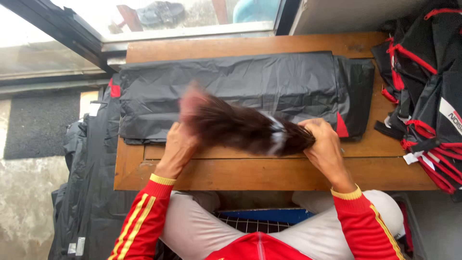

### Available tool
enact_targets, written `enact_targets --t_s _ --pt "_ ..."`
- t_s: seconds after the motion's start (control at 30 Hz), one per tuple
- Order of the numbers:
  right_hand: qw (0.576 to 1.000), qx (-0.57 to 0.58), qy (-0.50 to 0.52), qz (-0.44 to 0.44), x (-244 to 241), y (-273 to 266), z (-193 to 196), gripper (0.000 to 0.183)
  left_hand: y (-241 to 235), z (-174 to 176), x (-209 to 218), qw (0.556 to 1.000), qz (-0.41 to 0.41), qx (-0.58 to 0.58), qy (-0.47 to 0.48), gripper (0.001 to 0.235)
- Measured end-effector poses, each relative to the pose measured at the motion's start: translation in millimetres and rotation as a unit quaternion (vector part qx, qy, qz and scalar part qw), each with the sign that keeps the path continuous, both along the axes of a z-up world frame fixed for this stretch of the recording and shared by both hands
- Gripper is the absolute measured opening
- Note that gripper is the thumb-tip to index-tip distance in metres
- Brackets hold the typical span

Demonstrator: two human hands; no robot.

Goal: The person uses a feather duster to wipe a black garment on a wooden table, then folds it into a compact roll. The person repeats the wiping and folding process on the same garment multiple times.

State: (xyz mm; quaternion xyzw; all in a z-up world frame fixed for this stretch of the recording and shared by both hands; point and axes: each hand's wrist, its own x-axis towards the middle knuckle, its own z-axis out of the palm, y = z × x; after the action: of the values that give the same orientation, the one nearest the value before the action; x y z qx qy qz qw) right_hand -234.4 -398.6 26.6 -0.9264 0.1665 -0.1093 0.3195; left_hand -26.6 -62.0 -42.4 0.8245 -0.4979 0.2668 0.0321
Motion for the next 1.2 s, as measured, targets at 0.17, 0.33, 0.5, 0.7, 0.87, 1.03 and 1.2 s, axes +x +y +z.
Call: enact_targets --t_s 0.17,0.33,0.5,0.7,0.87,1.03,1.2 --pt "0.980 0.149 0.121 -0.052 6.8 0.7 53.0 0.026 -31.7 71.7 -22.4 0.993 0.005 0.060 0.103 0.027" --pt "0.956 0.278 0.097 -0.015 14.6 8.7 43.7 0.020 -91.3 86.7 -51.8 0.966 -0.106 0.067 0.225 0.088" --pt "0.957 0.280 0.049 -0.048 7.2 27.1 33.4 0.047 -113.8 56.0 -69.4 0.954 -0.114 0.034 0.276 0.056" --pt "0.992 0.125 0.006 -0.024 4.3 45.8 41.5 0.058 -140.6 32.7 -70.3 0.967 -0.087 0.004 0.239 0.052" --pt "0.997 0.077 0.006 -0.019 -0.9 46.7 22.4 0.056 -133.4 47.1 -45.9 0.974 -0.065 -0.031 0.213 0.070" --pt "0.996 -0.060 0.051 -0.029 -5.9 37.0 21.5 0.051 -116.6 41.4 -18.8 0.986 0.036 -0.055 0.152 0.060" --pt "0.940 -0.136 0.267 -0.164 -14.4 -17.4 44.6 0.054 -114.7 27.1 -17.2 0.975 0.090 -0.014 0.200 0.063"
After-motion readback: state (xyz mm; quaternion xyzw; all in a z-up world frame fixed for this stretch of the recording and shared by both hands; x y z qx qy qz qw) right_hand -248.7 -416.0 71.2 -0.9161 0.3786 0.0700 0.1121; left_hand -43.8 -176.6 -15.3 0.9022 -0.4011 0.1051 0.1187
